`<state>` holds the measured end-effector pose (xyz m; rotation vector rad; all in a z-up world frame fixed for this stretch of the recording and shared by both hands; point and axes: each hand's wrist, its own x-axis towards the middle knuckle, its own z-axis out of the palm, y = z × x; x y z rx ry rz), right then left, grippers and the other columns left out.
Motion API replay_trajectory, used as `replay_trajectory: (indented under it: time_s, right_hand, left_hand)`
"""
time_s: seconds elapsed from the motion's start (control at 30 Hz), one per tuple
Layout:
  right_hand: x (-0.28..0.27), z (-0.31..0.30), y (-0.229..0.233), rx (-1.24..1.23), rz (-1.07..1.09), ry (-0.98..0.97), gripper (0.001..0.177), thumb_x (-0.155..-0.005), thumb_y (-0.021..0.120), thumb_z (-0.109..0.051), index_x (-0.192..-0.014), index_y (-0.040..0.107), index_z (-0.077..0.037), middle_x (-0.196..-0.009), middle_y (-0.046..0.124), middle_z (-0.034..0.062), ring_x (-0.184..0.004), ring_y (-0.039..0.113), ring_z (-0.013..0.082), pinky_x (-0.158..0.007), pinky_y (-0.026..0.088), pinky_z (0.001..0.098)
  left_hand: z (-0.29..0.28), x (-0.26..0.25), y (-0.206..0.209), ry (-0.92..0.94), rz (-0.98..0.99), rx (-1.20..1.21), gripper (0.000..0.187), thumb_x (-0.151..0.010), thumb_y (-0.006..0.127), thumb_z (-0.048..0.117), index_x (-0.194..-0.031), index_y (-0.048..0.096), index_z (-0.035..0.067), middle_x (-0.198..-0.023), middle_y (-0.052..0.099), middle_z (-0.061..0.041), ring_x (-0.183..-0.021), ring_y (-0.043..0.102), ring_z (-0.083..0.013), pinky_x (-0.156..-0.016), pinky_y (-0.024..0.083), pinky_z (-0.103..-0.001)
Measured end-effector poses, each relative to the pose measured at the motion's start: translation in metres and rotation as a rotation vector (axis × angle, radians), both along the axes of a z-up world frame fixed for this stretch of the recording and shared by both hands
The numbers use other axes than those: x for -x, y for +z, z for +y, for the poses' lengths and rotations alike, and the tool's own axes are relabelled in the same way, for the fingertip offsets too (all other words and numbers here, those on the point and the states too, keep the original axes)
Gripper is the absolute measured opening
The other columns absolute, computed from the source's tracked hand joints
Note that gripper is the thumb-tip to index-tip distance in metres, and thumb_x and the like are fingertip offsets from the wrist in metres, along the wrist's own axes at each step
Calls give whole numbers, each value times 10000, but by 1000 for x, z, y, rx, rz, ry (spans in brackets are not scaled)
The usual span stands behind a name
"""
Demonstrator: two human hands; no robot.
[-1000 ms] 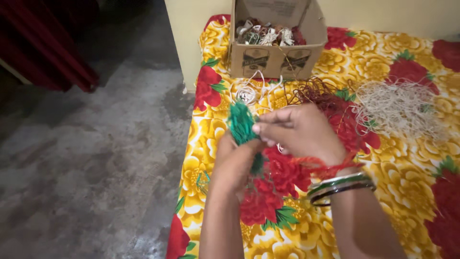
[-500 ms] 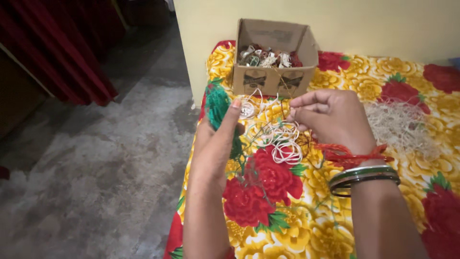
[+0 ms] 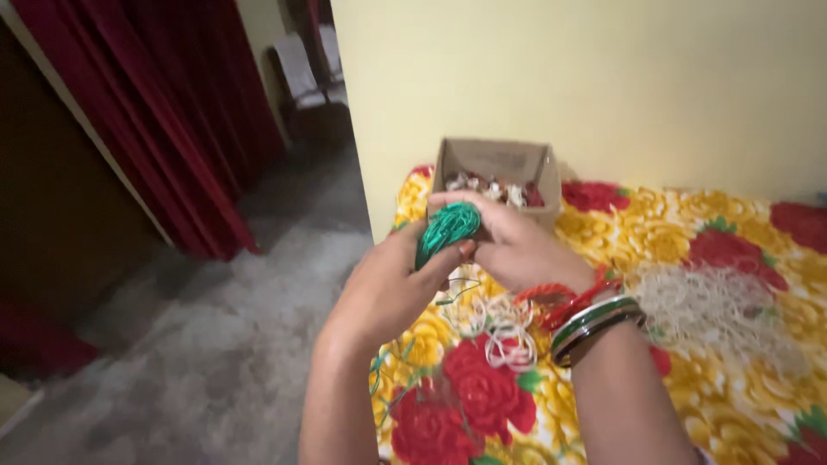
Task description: The person untangles a green yarn bundle by hand on a floral bedsheet, repeatedly pulling and separating strands. The person places some untangled yarn into a cardboard box and continues to work on the remaining tangled portion.
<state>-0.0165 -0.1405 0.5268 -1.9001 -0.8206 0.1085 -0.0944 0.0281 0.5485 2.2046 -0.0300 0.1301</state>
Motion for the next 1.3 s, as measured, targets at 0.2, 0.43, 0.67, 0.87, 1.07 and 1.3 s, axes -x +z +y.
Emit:
replay_trajectory:
  time_s: [0.2, 0.43, 0.67, 0.87, 1.07, 1.3]
  right_hand:
    - [-11, -11, 26, -290, 280, 117, 520, -872, 453, 18, -1379, 513, -84, -1207, 665, 31, -1079, 678, 114, -914, 581, 286]
    - [-11, -29, 65, -251, 99, -90, 292, -934, 695, -232, -1147, 769, -46, -674, 623, -52, -540, 501, 17, -474, 379, 197]
    - [-28, -54, 82, -218, -77, -339, 216, -916, 709, -237, -973, 809, -54, -655, 664, -19, -524, 465, 34, -461, 343, 210]
    - [-49, -76, 79, -225, -261, -454, 183, -886, 755, -229, -919, 800, -55, -657, 686, -35, -549, 523, 3, -503, 409, 181]
    - [-47, -91, 87, -669, -156, -359, 200, -936, 747, -225, -962, 759, -28, -632, 535, -58, -499, 391, 13, -445, 326, 182]
    - [-53, -114, 89, -438, -297, -735, 242, -929, 746, -273, -1032, 790, -58, -850, 738, 39, -678, 584, 100, -621, 469, 254]
  left_hand:
    - [-14, -17, 16, -216, -318, 588, 386, -919, 663, 371, -1136, 689, 53, -895, 725, 17, -817, 648, -60, -738, 554, -276]
    - [-11, -32, 29, 20, -359, 562, 386, -880, 751, 357, -1074, 735, 23, -839, 672, -13, -734, 565, -96, -658, 498, -295]
    - [-5, -46, 34, 113, -454, 671, 268, -804, 793, 164, -1013, 730, 10, -876, 737, -7, -775, 630, -73, -709, 524, -268]
    - [-6, -60, 31, 65, -273, 671, 241, -819, 792, 199, -947, 736, 3, -804, 718, -58, -706, 628, -119, -653, 509, -290]
    - [-10, -71, 18, -153, -41, 606, 356, -765, 853, 296, -970, 708, 43, -774, 667, -33, -692, 628, -132, -640, 521, -306]
    - [-1, -92, 0, 51, -92, 737, 358, -827, 817, 385, -905, 646, 81, -725, 579, -20, -653, 557, -131, -604, 445, -307]
